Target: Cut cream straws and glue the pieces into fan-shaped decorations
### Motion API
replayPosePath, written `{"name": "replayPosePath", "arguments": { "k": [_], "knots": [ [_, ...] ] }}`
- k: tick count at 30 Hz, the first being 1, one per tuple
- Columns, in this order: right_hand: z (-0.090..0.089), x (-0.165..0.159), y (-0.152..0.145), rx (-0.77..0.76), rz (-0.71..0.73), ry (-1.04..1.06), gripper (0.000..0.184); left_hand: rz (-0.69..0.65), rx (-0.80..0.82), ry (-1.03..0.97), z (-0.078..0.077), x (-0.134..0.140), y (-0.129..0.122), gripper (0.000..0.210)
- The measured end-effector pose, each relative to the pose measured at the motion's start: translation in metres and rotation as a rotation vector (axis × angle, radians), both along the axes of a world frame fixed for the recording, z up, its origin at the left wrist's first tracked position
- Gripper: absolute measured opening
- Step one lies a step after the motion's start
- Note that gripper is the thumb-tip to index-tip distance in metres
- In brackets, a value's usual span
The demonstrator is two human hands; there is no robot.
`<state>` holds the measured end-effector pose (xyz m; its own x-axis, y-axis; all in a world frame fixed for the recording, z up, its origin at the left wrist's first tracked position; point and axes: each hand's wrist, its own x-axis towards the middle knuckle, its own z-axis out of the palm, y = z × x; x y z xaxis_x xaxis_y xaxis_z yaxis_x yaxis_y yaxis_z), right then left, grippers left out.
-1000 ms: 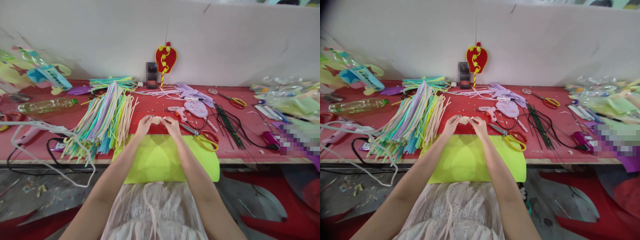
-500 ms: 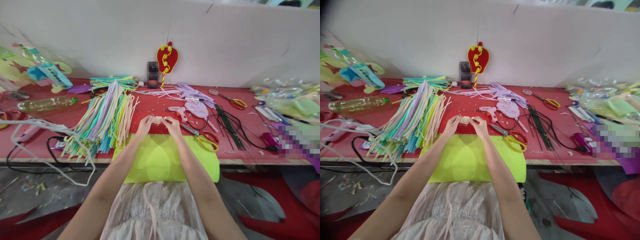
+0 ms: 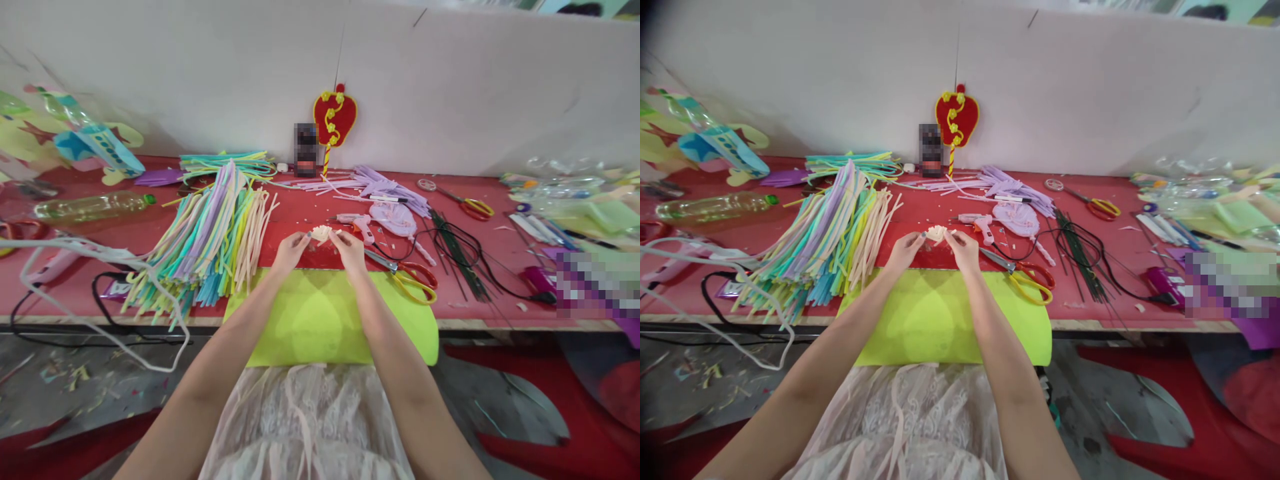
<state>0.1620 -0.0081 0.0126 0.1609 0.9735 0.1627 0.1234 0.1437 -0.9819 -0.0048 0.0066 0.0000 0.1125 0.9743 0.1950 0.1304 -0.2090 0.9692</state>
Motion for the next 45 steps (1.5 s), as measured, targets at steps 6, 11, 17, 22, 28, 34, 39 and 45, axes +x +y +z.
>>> {"name": "replayPosePath", "arguments": {
  "k": [6,11,17,22,28,34,39,45],
  "knots": [
    [-0.002,-0.001,0.002,-0.037,0.005,0.096,0.038,-0.066,-0.001,0.078,0.007,0.001,-0.006,0.018],
    [-0.007,0.001,0.005,-0.028,0.026,0.134,0.039,-0.007,0.03,0.11,0.003,0.0,-0.005,0.014],
    [-0.011,0.005,0.009,-0.007,-0.099,0.191,0.04,0.092,0.037,0.034,-0.002,-0.004,0.003,0.008],
    [-0.012,0.01,0.014,-0.009,-0.202,0.209,0.045,0.206,0.054,-0.045,-0.001,-0.012,0.006,0.012],
    [-0.009,0.011,0.015,0.0,-0.247,0.15,0.046,0.068,0.036,-0.36,0.012,-0.012,-0.002,0.021],
    [-0.007,0.007,0.01,-0.038,-0.125,0.225,0.042,-0.133,-0.091,-0.476,0.013,-0.007,-0.008,0.023],
    [-0.005,0.004,0.007,-0.052,-0.055,0.202,0.041,-0.089,-0.15,-0.346,0.009,-0.003,-0.007,0.021],
    [-0.003,0.002,0.004,-0.04,-0.005,0.121,0.04,-0.189,-0.119,-0.119,0.004,-0.001,-0.006,0.027]
  ]
}}
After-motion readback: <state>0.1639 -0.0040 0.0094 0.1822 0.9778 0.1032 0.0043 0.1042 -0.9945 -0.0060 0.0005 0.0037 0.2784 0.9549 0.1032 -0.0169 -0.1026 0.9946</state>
